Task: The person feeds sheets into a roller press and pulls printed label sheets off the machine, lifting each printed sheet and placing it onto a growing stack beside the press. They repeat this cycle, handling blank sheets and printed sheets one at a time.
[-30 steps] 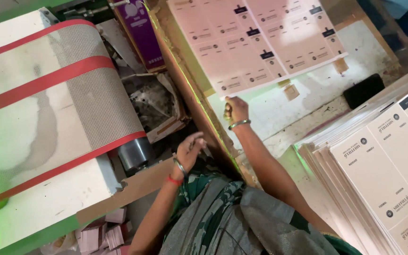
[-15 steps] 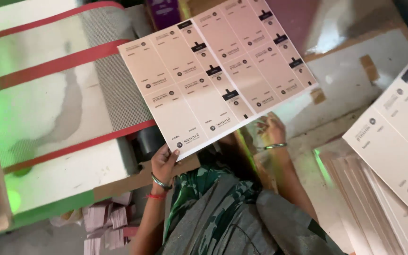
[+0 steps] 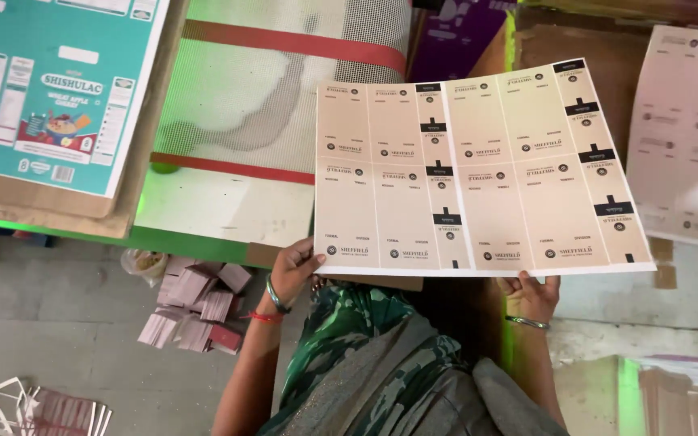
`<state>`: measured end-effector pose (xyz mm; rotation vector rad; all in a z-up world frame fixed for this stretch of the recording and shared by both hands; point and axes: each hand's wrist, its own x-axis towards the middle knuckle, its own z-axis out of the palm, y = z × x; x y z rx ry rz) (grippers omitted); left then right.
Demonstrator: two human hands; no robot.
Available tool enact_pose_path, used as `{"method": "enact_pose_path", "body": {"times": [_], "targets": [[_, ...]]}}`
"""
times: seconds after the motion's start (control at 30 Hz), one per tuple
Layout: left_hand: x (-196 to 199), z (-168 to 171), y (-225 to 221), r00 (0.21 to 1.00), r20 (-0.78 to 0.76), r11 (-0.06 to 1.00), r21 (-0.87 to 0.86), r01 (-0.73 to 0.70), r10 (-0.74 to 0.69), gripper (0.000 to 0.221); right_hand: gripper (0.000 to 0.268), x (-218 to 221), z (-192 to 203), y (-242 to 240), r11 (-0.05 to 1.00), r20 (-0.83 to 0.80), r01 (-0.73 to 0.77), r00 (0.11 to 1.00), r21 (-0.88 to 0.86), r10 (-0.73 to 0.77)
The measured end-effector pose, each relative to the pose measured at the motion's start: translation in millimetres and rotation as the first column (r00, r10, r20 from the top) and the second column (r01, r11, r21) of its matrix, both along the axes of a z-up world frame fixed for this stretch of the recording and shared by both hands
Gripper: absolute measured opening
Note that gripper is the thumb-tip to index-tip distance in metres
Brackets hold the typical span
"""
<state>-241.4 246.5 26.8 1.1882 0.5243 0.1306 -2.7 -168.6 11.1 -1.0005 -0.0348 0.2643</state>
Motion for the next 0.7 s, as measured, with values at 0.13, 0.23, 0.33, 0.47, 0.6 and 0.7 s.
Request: {"method": "enact_pose_path", "body": {"times": [0.13,0.23,0.33,0.47,0.6,0.7], "targets": [[-6.5,-15.9,67.8,0.971,0.055,0.972,-0.056,-0.229,0.233,0.038,0.070,7.7,-27.0,79.4,0.999,-0.011,-0.031,0.999,0.033,0.032],[-2.6,-36.0,114.7,0.880,0.126,0.882,-0.188,-0.432,0.458,0.043,0.072,23.1,-54.3,169.9,0.996,-0.054,-0.022,0.998,0.091,0.027],[-4.6,-53.3,141.5,0.776,0.175,0.783,-0.300,-0.544,0.606,0.053,0.076,34.1,-64.4,275.2,0.993,-0.183,0.032,0.983,0.110,-0.012],[-33.2,-73.6,132.4,0.770,0.153,0.777,-0.265,-0.572,0.619,0.065,0.075,42.2,-96.8,385.3,0.993,-0.433,0.053,0.902,0.105,-0.002],[-64.6,-84.8,110.2,0.811,0.103,0.809,-0.214,-0.547,0.576,0.066,0.060,27.5,-134.1,415.8,0.992,-0.415,-0.124,0.902,0.025,0.123],[-75.7,-102.0,95.6,0.831,0.045,0.817,-0.218,-0.534,0.555,0.065,0.030,-2.6,-130.5,392.7,0.861,-0.502,-0.501,0.770,-0.092,0.394]]}}
